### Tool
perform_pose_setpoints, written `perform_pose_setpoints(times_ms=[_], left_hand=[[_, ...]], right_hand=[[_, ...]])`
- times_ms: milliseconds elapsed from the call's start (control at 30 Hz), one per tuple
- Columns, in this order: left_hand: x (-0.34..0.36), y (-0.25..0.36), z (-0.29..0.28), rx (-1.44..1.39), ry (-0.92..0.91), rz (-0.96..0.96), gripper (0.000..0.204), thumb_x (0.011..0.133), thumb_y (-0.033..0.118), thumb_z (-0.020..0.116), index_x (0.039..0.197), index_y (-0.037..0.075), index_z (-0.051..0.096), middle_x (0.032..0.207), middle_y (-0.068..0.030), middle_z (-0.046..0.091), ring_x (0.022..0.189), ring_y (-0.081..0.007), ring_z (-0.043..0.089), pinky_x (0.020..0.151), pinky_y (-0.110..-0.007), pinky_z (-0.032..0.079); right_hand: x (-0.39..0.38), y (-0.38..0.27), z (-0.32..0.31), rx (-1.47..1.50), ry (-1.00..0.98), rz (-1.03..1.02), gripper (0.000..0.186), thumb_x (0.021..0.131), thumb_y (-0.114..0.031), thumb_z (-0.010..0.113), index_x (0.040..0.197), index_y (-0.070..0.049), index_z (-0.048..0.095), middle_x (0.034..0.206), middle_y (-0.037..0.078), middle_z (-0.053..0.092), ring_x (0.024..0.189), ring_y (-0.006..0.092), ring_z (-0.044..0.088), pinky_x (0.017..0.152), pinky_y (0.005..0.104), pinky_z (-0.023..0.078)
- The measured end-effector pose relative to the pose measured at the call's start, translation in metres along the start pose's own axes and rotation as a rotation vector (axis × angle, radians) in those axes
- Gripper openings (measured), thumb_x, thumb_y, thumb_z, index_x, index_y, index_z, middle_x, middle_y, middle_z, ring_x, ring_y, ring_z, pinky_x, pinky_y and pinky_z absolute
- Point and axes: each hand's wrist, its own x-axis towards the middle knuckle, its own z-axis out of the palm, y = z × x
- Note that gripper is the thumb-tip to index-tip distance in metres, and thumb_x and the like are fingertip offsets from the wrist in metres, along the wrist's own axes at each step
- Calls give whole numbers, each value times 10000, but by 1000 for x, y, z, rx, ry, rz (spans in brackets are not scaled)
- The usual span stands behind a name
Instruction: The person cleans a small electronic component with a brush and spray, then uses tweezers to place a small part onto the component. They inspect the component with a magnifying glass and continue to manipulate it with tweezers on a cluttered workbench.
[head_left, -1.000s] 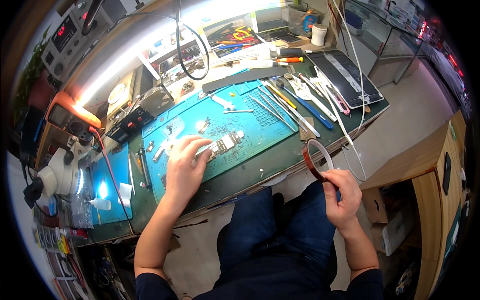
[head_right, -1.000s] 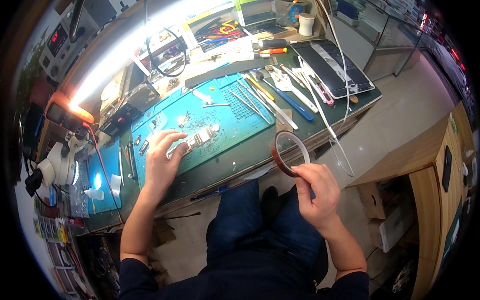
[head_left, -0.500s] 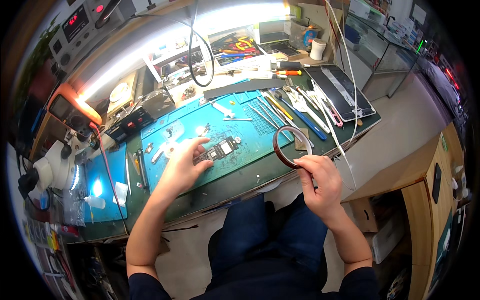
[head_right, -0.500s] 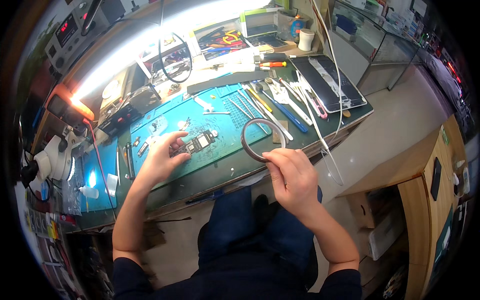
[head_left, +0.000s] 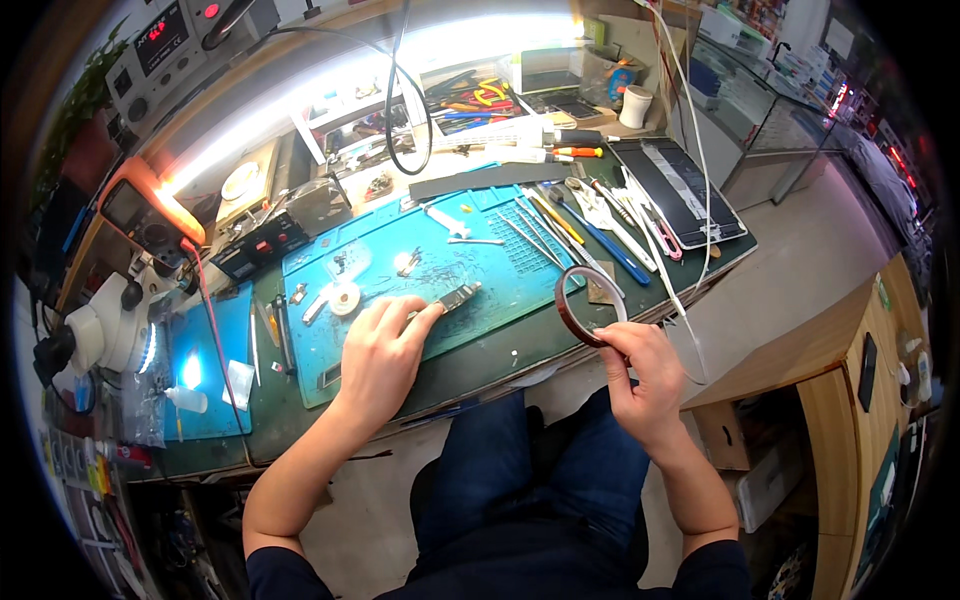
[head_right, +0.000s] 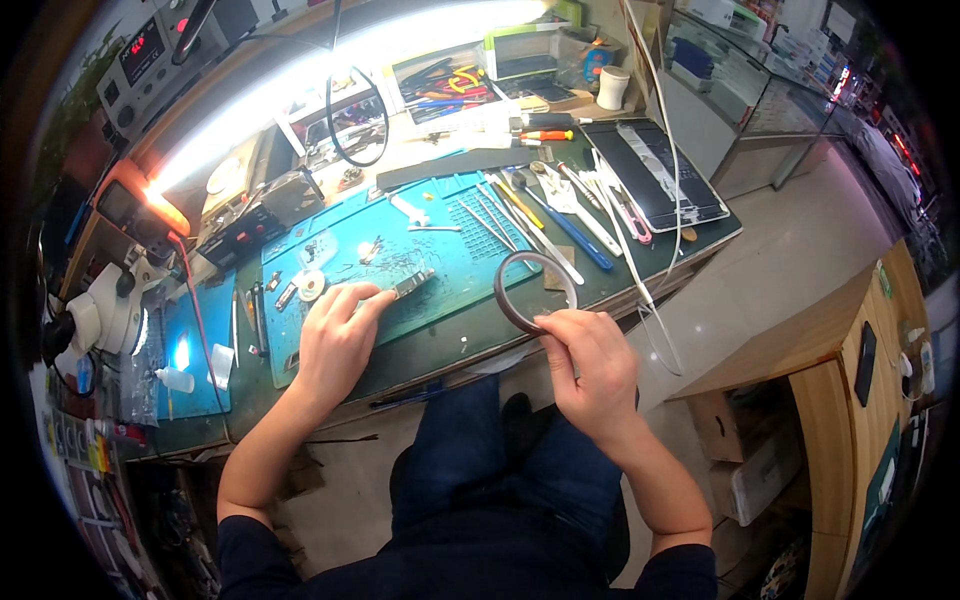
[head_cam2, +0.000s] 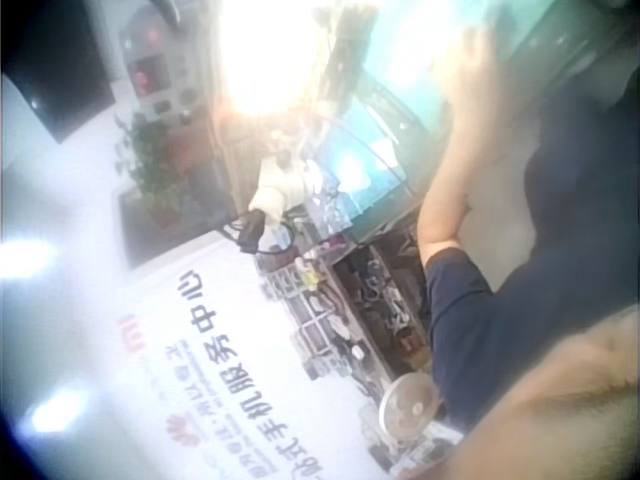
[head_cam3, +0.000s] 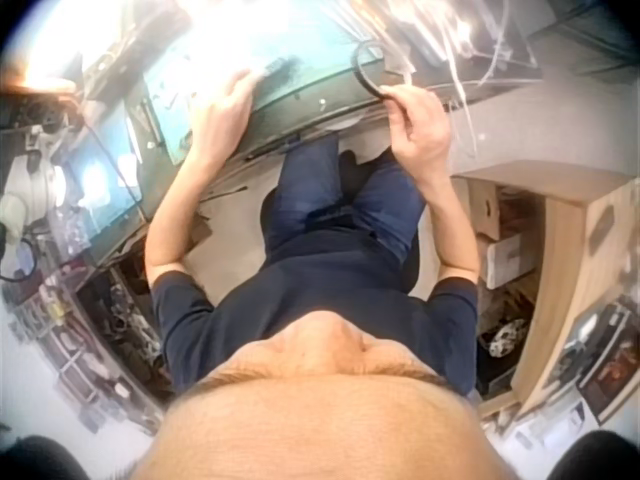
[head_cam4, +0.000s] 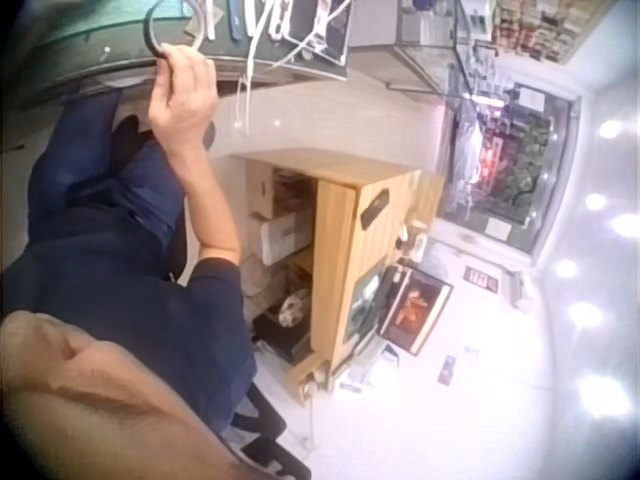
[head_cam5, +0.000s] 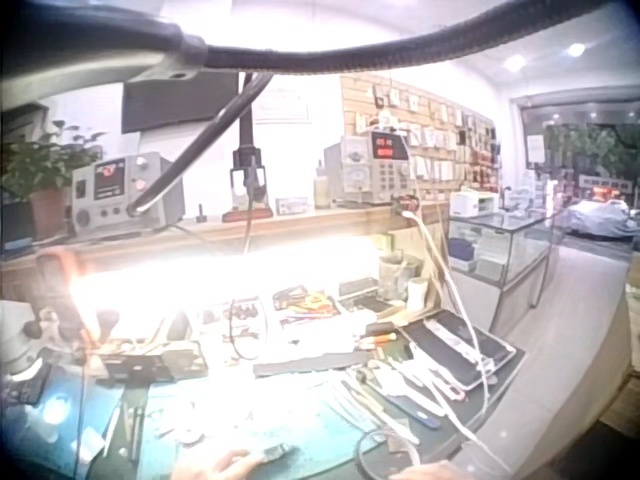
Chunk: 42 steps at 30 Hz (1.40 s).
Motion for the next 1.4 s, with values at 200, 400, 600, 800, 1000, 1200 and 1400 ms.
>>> perform_pose_setpoints(times_ms=[200, 400, 600, 800, 1000, 1200, 1400], left_hand=[[-3, 2, -10, -85, 81, 21, 316, 817, 57, 774, 1125, 59, 705, 1053, -91, 683, 958, -307, 652, 826, -421, 520], [-15, 55, -23, -1208, -245, -562, 382, 1109, 267, 507, 1326, -26, 618, 1111, -103, 719, 959, -107, 655, 778, -257, 541], [-26, 90, -1, -1493, -68, -601, 253, 1014, 48, 639, 1254, -27, 606, 1078, -76, 687, 971, -139, 681, 870, -271, 558], [-72, 90, 5, -989, -52, -507, 213, 882, -25, 762, 1083, -12, 694, 1054, -82, 697, 922, -134, 688, 816, -277, 569], [-121, 103, 14, -910, -80, -527, 231, 821, -6, 809, 1037, 10, 728, 987, -96, 675, 826, -169, 673, 751, -284, 565], [-146, 134, 32, -1031, -83, -670, 224, 817, 46, 833, 1013, -10, 740, 944, -103, 709, 775, -168, 677, 716, -279, 558], [-148, 137, 41, -1103, -127, -723, 226, 821, 55, 837, 1014, -17, 744, 935, -93, 705, 769, -151, 686, 725, -259, 558]], right_hand=[[-5, -6, 4, 59, 1, -8, 228, 860, 27, 732, 1075, -46, 707, 993, 112, 714, 841, 299, 675, 715, 370, 543], [-17, -28, 11, 84, -44, -108, 274, 795, 19, 770, 1058, -47, 734, 965, 87, 723, 729, 241, 655, 613, 328, 523], [-34, -37, 16, -107, -116, -338, 325, 736, -12, 775, 1056, -65, 779, 990, 43, 728, 731, 181, 650, 615, 290, 536], [-45, -16, -5, -72, 74, -204, 321, 806, 19, 765, 1112, -74, 745, 923, 54, 721, 744, 237, 672, 630, 321, 544], [-1, 38, -15, -120, 77, 260, 228, 936, -7, 670, 1153, -45, 727, 987, 89, 687, 825, 208, 653, 700, 319, 523], [43, 79, -12, -489, -25, 190, 225, 903, -88, 704, 1126, -75, 728, 1081, 77, 694, 1017, 293, 638, 872, 398, 527], [74, 119, -18, -579, -25, 346, 103, 938, -84, 621, 978, -39, 706, 943, 166, 717, 908, 385, 711, 798, 462, 566]])
